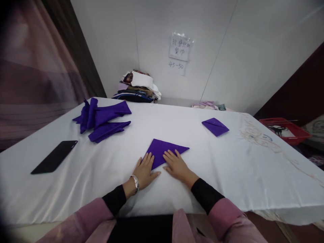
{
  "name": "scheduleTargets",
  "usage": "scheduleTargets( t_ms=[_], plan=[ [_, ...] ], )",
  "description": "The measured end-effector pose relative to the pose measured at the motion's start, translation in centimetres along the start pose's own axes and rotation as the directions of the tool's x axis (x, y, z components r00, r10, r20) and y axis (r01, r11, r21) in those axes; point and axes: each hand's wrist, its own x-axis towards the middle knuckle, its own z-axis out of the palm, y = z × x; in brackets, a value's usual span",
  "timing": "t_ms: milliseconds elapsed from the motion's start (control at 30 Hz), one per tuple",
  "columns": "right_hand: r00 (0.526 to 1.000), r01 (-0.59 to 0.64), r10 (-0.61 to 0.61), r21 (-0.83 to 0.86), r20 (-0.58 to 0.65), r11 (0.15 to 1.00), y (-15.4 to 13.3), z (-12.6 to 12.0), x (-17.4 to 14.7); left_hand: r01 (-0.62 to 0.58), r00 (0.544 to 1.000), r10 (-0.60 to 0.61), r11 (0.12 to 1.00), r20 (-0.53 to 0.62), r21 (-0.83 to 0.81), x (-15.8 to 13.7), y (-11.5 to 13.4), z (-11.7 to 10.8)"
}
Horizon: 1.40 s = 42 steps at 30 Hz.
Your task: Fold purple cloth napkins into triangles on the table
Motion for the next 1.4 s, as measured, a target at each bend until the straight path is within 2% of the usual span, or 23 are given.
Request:
scheduleTargets(
  t_ms=[200,400,567,800,900,1000,1100,1200,1300,1400],
  plan=[
    [0.994,0.083,-0.081,0.028,-0.069,0.996,-5.2,1.3,1.5,-0.061,0.996,0.067,0.994,0.061,-0.094,0.3,-2.3,-2.3],
    [0.975,0.166,-0.165,-0.008,-0.146,0.986,-8.3,2.5,2.5,-0.204,0.979,0.202,0.965,-0.028,-0.165,1.3,-5.7,-3.4],
    [0.96,0.212,-0.211,-0.016,-0.184,0.977,-10.1,2.6,3.4,-0.242,0.97,0.237,0.959,-0.051,-0.15,2.0,-6.5,-3.9],
    [0.944,0.202,-0.189,0.02,-0.269,0.979,-10.7,2.2,3.7,-0.198,0.98,0.2,0.97,0.004,-0.143,2.7,-6.6,-5.1],
    [0.942,0.194,-0.147,0.133,-0.301,0.972,-10.7,1.7,3.4,-0.209,0.976,0.215,0.971,0.037,-0.118,3.2,-6.6,-5.4],
    [0.947,0.165,-0.064,0.307,-0.314,0.937,-10.8,1.1,3.1,-0.269,0.961,0.271,0.963,0.064,-0.035,4.0,-6.4,-5.7],
    [0.942,0.146,0.037,0.506,-0.333,0.85,-10.9,0.4,2.7,-0.314,0.947,0.309,0.948,0.092,0.05,4.8,-6.1,-6.1],
    [0.919,0.116,0.199,0.716,-0.34,0.689,-10.6,-0.2,2.1,-0.317,0.947,0.311,0.946,0.078,0.07,5.3,-6.0,-6.2],
    [0.876,0.015,0.419,0.882,-0.238,0.47,-9.7,-0.6,1.4,-0.312,0.95,0.312,0.95,0.006,0.004,5.6,-6.4,-5.8],
    [0.8,-0.066,0.597,0.978,-0.067,0.197,-8.1,-0.8,0.9,-0.292,0.956,0.285,0.947,-0.074,-0.132,5.5,-6.9,-5.1]
  ],
)
